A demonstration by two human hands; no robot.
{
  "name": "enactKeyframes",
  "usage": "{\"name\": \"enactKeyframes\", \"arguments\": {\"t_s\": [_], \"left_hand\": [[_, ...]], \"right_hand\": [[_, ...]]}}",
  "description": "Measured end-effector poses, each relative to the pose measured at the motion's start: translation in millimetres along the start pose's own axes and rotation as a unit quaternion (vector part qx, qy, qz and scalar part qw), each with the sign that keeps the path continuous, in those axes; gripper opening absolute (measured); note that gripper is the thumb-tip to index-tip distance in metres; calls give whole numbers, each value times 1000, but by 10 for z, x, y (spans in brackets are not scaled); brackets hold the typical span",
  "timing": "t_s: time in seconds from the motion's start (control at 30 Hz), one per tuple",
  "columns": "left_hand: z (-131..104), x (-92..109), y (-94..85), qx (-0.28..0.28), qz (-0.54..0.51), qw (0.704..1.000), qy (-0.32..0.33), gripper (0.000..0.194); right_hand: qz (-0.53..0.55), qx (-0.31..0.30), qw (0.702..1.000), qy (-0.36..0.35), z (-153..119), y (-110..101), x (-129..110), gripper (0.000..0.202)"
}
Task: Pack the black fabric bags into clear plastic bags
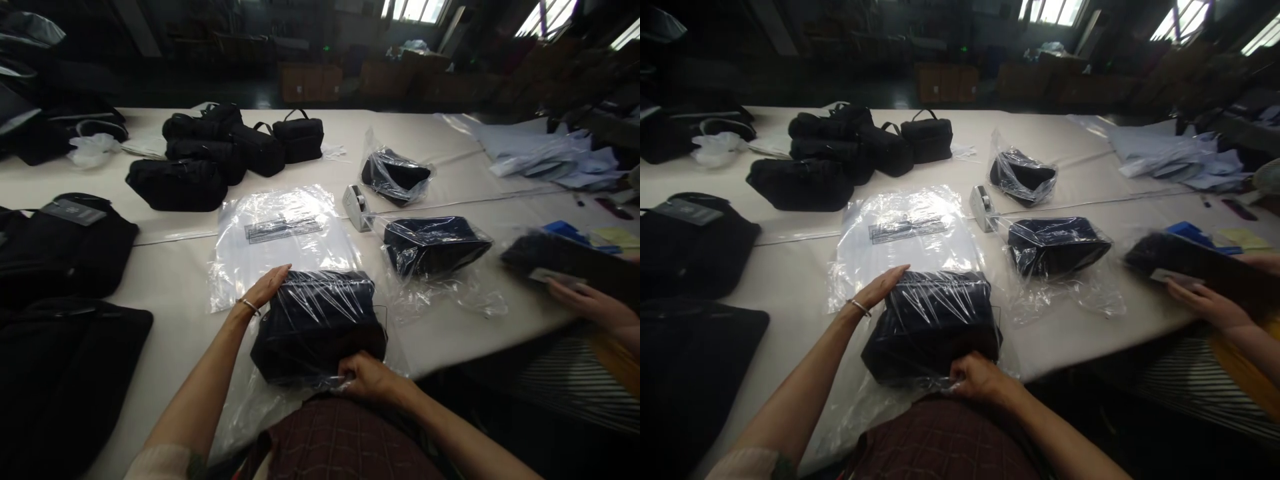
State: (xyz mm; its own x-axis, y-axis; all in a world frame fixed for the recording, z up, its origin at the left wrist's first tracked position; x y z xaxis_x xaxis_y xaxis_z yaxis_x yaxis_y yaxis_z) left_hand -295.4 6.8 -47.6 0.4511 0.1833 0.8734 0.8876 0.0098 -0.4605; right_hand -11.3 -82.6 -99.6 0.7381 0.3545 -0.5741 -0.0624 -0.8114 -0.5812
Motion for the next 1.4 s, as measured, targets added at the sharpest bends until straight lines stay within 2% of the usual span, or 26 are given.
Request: {"name": "enactKeyframes", "arguments": {"t_s": [0.1, 0.2, 0.3, 0.37, 0.4, 0.43, 0.47, 0.5, 0.53, 0.6, 0.7, 0.8, 0.87, 0.93, 1.03, 1.07, 1.17, 1.3, 1.4], "left_hand": [[129, -91, -18, -14, 15, 1000, -4, 61], [61, -164, -114, 29, 41, 999, -10, 62], [-286, -48, -256, 124, 64, 990, 5, 58], [-653, 237, -211, 144, 80, 983, 79, 50], [-864, 454, -90, 121, 100, 975, 156, 47], [-1091, 665, 115, 66, 124, 961, 238, 46], [-1314, 804, 395, -22, 154, 942, 296, 48], [-1509, 853, 669, -99, 189, 924, 319, 55], [-1654, 828, 909, -152, 225, 910, 313, 62], [-1777, 647, 1215, -163, 301, 904, 258, 61], [-1814, 369, 1413, -124, 350, 902, 219, 25], [-1864, 292, 1464, -112, 320, 905, 258, 8], [-1901, 320, 1466, -108, 293, 907, 283, 10], [-1895, 331, 1476, -106, 274, 915, 276, 16], [-1816, 296, 1552, -115, 290, 919, 243, 51], [-1790, 286, 1593, -123, 303, 913, 242, 49], [-1741, 300, 1697, -145, 327, 894, 269, 7], [-1754, 347, 1797, -185, 309, 874, 326, 11], [-1741, 262, 1866, -205, 298, 879, 312, 13]], "right_hand": [[24, 12, 1000, -13, 37, -38, -40, 19], [42, 6, 999, -19, 18, -59, -49, 20], [64, -14, 998, -17, -19, -46, -10, 25], [71, -29, 997, -13, -28, -23, 35, 25], [72, -36, 997, -11, -27, -10, 59, 25], [72, -42, 996, -9, -22, -1, 79, 25], [74, -45, 996, -10, -16, 0, 91, 25], [78, -49, 996, -10, -8, -1, 100, 25], [84, -54, 995, -8, -2, -4, 107, 25], [101, -70, 992, -1, 6, -10, 121, 25], [120, -92, 989, 6, 6, -3, 141, 23], [118, -108, 987, -4, 13, 40, 172, 23], [130, -119, 984, -10, 25, 77, 199, 24], [150, -128, 980, -14, 38, 97, 216, 25], [169, -134, 976, -7, 46, 82, 221, 26], [174, -134, 976, -4, 45, 72, 217, 26], [172, -135, 976, 5, 44, 62, 213, 25], [142, -151, 978, 13, 63, 135, 261, 24], [134, -177, 974, 33, 32, 209, 322, 28]]}}
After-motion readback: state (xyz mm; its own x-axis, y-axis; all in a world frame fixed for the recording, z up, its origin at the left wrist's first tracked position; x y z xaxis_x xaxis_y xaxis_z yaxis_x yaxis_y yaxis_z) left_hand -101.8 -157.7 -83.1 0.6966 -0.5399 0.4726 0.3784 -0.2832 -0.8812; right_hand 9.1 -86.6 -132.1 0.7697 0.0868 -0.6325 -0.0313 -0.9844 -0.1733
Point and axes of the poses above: each hand's wrist, its own z-axis towards the middle knuckle, its own y-axis out of the palm, x = y × z, the point moved 8 cm from there along z, towards the middle knuckle, and after that the axes turned 10 degrees about -z, right-handed, at the moved point
